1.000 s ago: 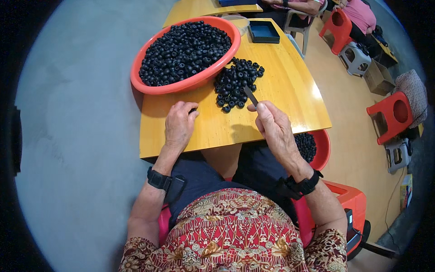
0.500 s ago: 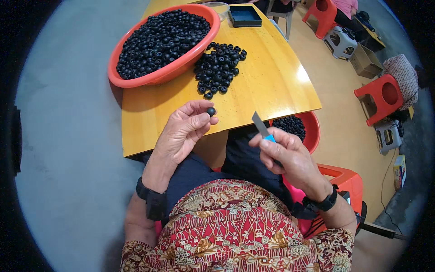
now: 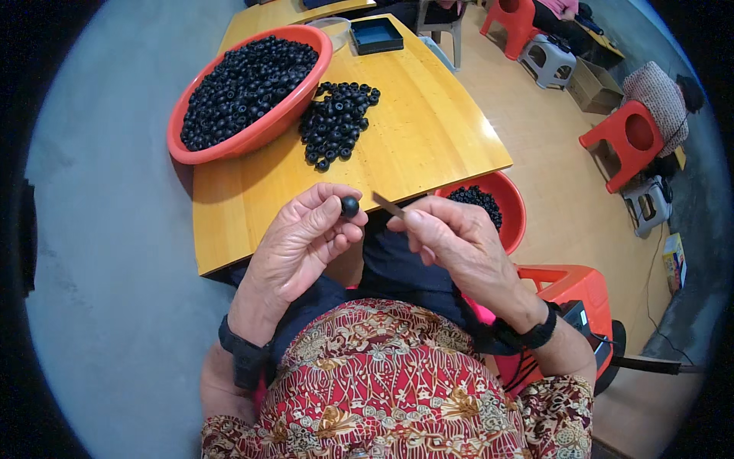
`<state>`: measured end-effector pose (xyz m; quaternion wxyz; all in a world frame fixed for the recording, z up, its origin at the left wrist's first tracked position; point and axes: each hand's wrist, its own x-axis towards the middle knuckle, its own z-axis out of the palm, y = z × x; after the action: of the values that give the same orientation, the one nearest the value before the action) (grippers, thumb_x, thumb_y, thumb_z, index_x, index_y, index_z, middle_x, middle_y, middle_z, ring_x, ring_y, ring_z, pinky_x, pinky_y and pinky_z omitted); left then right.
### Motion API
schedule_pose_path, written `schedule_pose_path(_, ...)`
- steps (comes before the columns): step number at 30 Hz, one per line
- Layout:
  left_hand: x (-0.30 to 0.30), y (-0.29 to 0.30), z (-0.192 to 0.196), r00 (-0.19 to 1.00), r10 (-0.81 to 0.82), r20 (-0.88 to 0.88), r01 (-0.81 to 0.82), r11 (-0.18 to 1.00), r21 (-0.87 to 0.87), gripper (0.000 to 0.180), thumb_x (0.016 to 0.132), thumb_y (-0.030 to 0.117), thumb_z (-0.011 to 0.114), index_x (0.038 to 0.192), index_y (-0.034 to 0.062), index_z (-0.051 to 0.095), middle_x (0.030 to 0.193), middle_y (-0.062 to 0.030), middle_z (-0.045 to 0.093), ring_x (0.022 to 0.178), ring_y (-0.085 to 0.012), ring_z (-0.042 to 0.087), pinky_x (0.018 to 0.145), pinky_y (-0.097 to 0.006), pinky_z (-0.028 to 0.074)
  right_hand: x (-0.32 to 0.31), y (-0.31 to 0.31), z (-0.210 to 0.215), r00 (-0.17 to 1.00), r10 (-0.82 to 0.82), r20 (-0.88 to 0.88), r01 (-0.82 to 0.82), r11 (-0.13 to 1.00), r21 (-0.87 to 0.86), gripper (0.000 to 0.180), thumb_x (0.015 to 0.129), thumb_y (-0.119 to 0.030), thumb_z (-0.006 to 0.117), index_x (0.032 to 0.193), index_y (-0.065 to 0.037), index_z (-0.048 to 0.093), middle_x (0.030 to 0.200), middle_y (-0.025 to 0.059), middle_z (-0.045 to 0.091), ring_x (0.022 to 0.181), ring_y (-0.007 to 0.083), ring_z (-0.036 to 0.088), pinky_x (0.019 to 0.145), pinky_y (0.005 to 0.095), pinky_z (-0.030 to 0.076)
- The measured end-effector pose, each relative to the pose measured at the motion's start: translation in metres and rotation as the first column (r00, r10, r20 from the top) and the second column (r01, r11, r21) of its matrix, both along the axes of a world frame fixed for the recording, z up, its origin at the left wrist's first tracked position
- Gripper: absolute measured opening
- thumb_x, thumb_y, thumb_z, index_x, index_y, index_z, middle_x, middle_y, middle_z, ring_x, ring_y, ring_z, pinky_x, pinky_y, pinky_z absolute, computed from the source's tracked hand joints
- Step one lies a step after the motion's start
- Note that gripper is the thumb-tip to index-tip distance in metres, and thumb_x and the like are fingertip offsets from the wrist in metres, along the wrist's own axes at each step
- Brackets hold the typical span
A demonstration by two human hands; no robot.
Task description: Manually trimming or cleaning small black rubber components using a small utility blade.
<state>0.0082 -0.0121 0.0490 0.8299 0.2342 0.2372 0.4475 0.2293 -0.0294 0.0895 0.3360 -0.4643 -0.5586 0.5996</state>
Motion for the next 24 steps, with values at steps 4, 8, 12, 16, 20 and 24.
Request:
schedule_pose_path(4, 0.000, -0.005, -0.002, 1.000, -0.015, 0.025, 0.015, 1.000, -0.001, 0.024, 0.095, 0.018, 0.058, 0.112, 0.0018, 0.058, 0.094, -0.0090, 0.068, 0.082, -0.0123, 0.067, 0.070, -0.020, 0.055, -0.004, 0.001, -0.001, 0.998, -0.055, -0.021, 0.056, 0.998, 0.038, 0.031, 0.098, -0.028, 0.051, 0.100, 0.000, 0.065, 0.074, -0.0021, 0.055, 0.066, 0.0039, 0.047, 0.059, 0.0187, 0.038)
schedule_pose_path(8, 0.004, -0.012, -0.003, 0.999, -0.001, 0.048, 0.002, 1.000, -0.016, 0.023, 0.094, 0.015, 0.059, 0.112, 0.0015, 0.058, 0.097, -0.0098, 0.067, 0.084, -0.0132, 0.067, 0.072, -0.020, 0.056, -0.007, 0.001, -0.007, 0.981, -0.184, 0.062, 0.161, 0.949, 0.271, 0.029, 0.097, -0.024, 0.054, 0.099, 0.002, 0.066, 0.075, 0.0003, 0.057, 0.068, 0.0055, 0.050, 0.062, 0.0208, 0.041)
schedule_pose_path(12, 0.006, -0.014, 0.003, 0.999, 0.029, 0.029, -0.029, 0.999, -0.026, 0.023, 0.092, 0.011, 0.061, 0.113, 0.0012, 0.057, 0.101, -0.0110, 0.066, 0.088, -0.0150, 0.067, 0.077, -0.021, 0.056, -0.008, 0.007, -0.019, 0.972, -0.228, 0.050, 0.174, 0.852, 0.493, 0.027, 0.096, -0.022, 0.055, 0.097, 0.002, 0.066, 0.074, 0.0014, 0.057, 0.069, 0.0062, 0.050, 0.062, 0.0221, 0.041)
schedule_pose_path(16, 0.006, -0.016, 0.002, 0.998, 0.031, 0.047, -0.029, 0.999, -0.040, 0.023, 0.093, 0.012, 0.060, 0.113, 0.0011, 0.057, 0.101, -0.0108, 0.066, 0.088, -0.0148, 0.067, 0.077, -0.021, 0.056, -0.010, 0.003, -0.014, 0.979, -0.203, 0.035, 0.179, 0.923, 0.342, 0.021, 0.095, -0.016, 0.056, 0.095, 0.003, 0.063, 0.074, 0.0019, 0.059, 0.069, 0.0061, 0.054, 0.061, 0.0213, 0.042)
schedule_pose_path(20, 0.004, -0.016, -0.005, 0.994, 0.005, 0.108, -0.003, 1.000, -0.024, 0.024, 0.094, 0.016, 0.059, 0.113, 0.0015, 0.057, 0.099, -0.0102, 0.067, 0.085, -0.0139, 0.067, 0.076, -0.020, 0.056, -0.013, -0.001, -0.004, 0.975, -0.114, -0.191, 0.114, 0.993, -0.006, 0.016, 0.095, -0.014, 0.057, 0.092, 0.002, 0.057, 0.073, 0.0011, 0.059, 0.063, 0.0057, 0.053, 0.055, 0.0196, 0.041)
schedule_pose_path(24, 0.006, -0.018, -0.005, 0.993, 0.034, 0.111, -0.027, 0.997, -0.066, 0.021, 0.095, 0.013, 0.056, 0.112, 0.0004, 0.056, 0.097, -0.0122, 0.065, 0.079, -0.0138, 0.067, 0.070, -0.021, 0.057, -0.012, -0.004, -0.005, 0.982, -0.108, -0.156, 0.115, 0.993, 0.034, 0.016, 0.095, -0.014, 0.057, 0.092, 0.001, 0.056, 0.074, 0.0002, 0.059, 0.062, 0.0053, 0.053, 0.053, 0.0194, 0.040)
